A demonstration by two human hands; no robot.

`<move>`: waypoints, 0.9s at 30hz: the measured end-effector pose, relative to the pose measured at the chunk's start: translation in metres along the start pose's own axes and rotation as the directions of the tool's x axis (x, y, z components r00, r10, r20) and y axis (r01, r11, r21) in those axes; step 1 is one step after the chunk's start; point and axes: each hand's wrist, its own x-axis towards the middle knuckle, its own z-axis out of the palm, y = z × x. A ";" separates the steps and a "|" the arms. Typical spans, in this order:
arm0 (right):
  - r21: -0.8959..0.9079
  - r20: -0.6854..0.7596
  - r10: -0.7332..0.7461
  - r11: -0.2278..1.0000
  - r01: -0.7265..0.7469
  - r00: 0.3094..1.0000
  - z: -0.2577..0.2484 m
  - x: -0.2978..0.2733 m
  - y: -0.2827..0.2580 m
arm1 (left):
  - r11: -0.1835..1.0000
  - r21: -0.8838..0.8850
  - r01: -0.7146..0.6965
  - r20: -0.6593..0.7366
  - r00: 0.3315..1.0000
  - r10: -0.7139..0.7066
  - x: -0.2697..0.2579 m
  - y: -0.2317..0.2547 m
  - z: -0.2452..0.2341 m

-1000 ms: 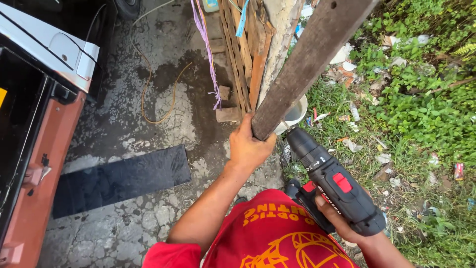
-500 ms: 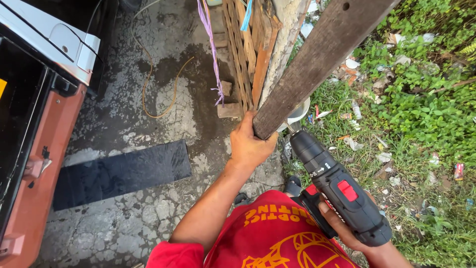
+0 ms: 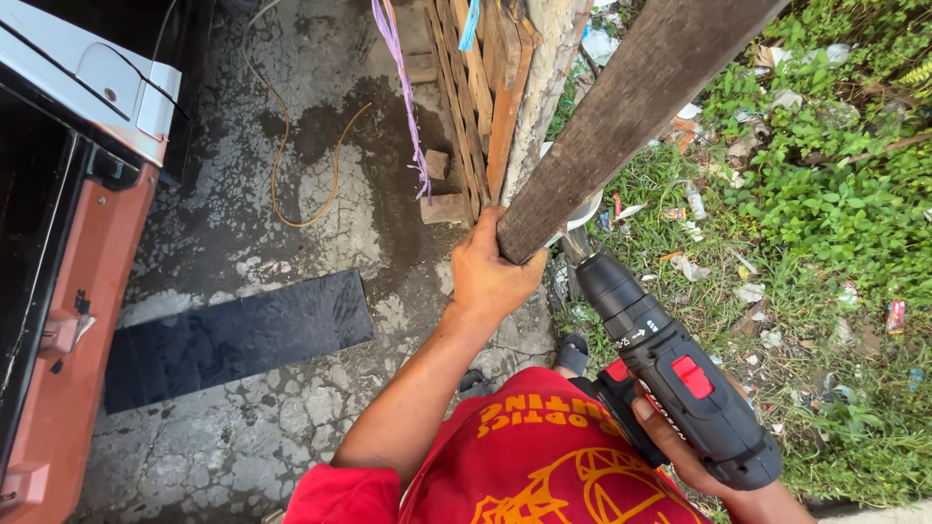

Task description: Using a power drill to make holes in a wooden post.

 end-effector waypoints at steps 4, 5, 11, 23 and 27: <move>0.018 0.030 0.108 0.994 -0.109 0.994 -0.004 0.000 -0.001 | 0.999 -0.028 0.022 0.034 0.999 -0.021 0.002 0.001 0.003; 0.006 0.037 0.104 0.995 -0.104 0.994 -0.005 0.000 -0.002 | 0.999 -0.045 -0.001 0.024 1.000 0.002 0.001 0.001 0.004; -0.018 0.042 0.085 0.996 -0.084 0.996 -0.009 -0.003 0.004 | 0.996 -0.094 -0.007 0.050 0.999 0.012 0.003 0.006 0.009; 0.078 -0.022 0.085 0.993 -0.083 0.996 -0.019 -0.003 -0.006 | 0.996 -0.075 0.054 0.099 0.994 -0.047 0.002 0.012 0.015; 0.140 0.003 0.111 0.984 -0.111 0.994 -0.021 -0.001 -0.004 | 0.992 -0.080 0.095 0.128 0.988 -0.085 0.004 0.016 0.015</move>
